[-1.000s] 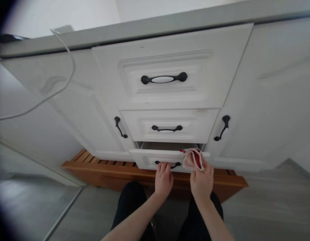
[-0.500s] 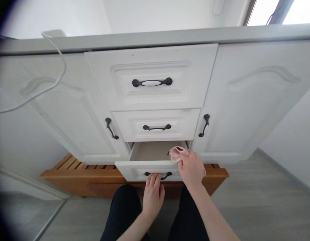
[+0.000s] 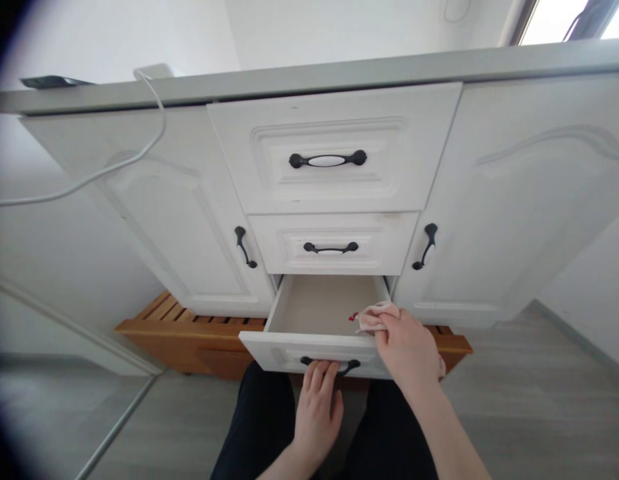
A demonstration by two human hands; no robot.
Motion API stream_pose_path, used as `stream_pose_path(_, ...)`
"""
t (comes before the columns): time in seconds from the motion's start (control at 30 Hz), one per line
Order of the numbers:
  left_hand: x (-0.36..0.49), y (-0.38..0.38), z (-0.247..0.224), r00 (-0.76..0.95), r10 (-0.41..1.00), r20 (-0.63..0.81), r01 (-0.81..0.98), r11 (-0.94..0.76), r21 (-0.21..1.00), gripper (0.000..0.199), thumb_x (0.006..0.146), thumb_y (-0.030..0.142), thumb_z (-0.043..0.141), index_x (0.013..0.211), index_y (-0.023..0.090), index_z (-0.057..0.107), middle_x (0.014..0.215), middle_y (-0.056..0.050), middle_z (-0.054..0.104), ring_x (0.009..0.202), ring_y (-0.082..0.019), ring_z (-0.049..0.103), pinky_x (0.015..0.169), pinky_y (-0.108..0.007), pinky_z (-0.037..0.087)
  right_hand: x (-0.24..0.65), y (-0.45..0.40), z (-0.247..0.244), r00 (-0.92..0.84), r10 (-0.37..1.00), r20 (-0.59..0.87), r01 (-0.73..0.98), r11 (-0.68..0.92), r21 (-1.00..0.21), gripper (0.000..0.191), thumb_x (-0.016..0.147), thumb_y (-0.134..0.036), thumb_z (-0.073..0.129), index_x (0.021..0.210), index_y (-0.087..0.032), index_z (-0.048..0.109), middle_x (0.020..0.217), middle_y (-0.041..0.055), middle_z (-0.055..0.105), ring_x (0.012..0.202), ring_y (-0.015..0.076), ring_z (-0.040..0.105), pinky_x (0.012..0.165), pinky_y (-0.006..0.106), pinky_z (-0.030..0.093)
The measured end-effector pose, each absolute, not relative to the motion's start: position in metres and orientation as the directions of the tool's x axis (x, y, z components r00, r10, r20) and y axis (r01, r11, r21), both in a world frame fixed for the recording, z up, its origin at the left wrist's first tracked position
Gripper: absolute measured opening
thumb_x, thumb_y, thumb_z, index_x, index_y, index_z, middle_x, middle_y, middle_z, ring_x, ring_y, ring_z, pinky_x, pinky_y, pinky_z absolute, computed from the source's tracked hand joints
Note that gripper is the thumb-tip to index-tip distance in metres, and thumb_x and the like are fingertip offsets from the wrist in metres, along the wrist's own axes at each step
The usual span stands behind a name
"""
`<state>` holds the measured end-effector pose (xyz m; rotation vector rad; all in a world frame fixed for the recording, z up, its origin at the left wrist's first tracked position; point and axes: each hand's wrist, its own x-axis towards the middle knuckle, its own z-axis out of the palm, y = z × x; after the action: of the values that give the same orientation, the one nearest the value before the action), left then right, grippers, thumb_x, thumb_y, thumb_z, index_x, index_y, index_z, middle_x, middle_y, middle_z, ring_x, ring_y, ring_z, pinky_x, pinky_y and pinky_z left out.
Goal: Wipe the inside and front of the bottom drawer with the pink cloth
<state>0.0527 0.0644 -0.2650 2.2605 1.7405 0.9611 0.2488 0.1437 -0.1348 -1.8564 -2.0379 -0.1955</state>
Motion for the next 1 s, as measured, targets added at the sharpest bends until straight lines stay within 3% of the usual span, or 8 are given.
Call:
stream_pose_path(0.23,0.046,0.034,-0.262,0.169,0.908,0.384,0.782,-0.361,0.508,0.059,0.084,0.004,0.050,0.140,0.023,0.053,0.130,-0.010,0.066,0.126,-0.028,0.057,0.109,-0.053,0.054,0.253,0.108,-0.142,-0.109,0.912,0.395,0.971,0.183,-0.153,0.036,0.092,-0.020,0.049,0.116,-0.028,0.074,0.100,0.0075,0.070,0.098,0.0227,0.066,0.090,0.035,0.053)
stream_pose_path(0.43,0.036,0.023,-0.251,0.211,0.896,0.391,0.738,-0.409,0.537,0.052,0.087,0.004,0.049,0.134,0.024,0.057,0.124,-0.008,0.069,0.121,-0.025,0.060,0.104,-0.046,0.058,0.255,0.095,-0.145,-0.095,0.922,0.374,0.973,0.165,-0.160,0.036,0.092,-0.021,0.049,0.119,-0.027,0.073,0.112,0.0098,0.070,0.100,0.0257,0.067,0.090,0.040,0.055)
stream_pose_path(0.67,0.039,0.020,-0.243,0.200,0.901,0.384,0.734,-0.398,0.551,0.050,0.085,0.003,0.049,0.129,0.025,0.061,0.121,-0.007,0.071,0.118,-0.025,0.062,0.101,-0.045,0.061,0.265,0.095,-0.139,-0.124,0.931,0.342,0.931,0.229,-0.285,0.036,0.095,-0.023,0.049,0.121,-0.030,0.073,0.121,0.0062,0.070,0.108,0.0237,0.067,0.097,0.040,0.055)
stream_pose_path(0.77,0.045,0.019,-0.240,0.178,0.907,0.381,0.736,-0.380,0.561,0.050,0.083,0.002,0.050,0.126,0.023,0.062,0.118,-0.009,0.070,0.115,-0.026,0.063,0.099,-0.046,0.061,0.269,0.095,-0.141,-0.117,0.918,0.379,0.906,0.255,-0.338,0.035,0.098,-0.026,0.048,0.122,-0.032,0.072,0.125,0.0038,0.070,0.110,0.0220,0.066,0.095,0.036,0.055)
stream_pose_path(1.0,0.051,0.029,-0.235,0.153,0.925,0.349,0.704,-0.350,0.618,0.042,0.085,0.001,0.052,0.116,0.025,0.069,0.108,-0.007,0.070,0.105,-0.025,0.063,0.094,-0.046,0.061,0.275,0.092,-0.155,-0.058,0.858,0.510,0.923,0.240,-0.300,0.036,0.097,-0.028,0.053,0.127,-0.030,0.072,0.117,0.0077,0.071,0.107,0.0248,0.066,0.095,0.039,0.055)
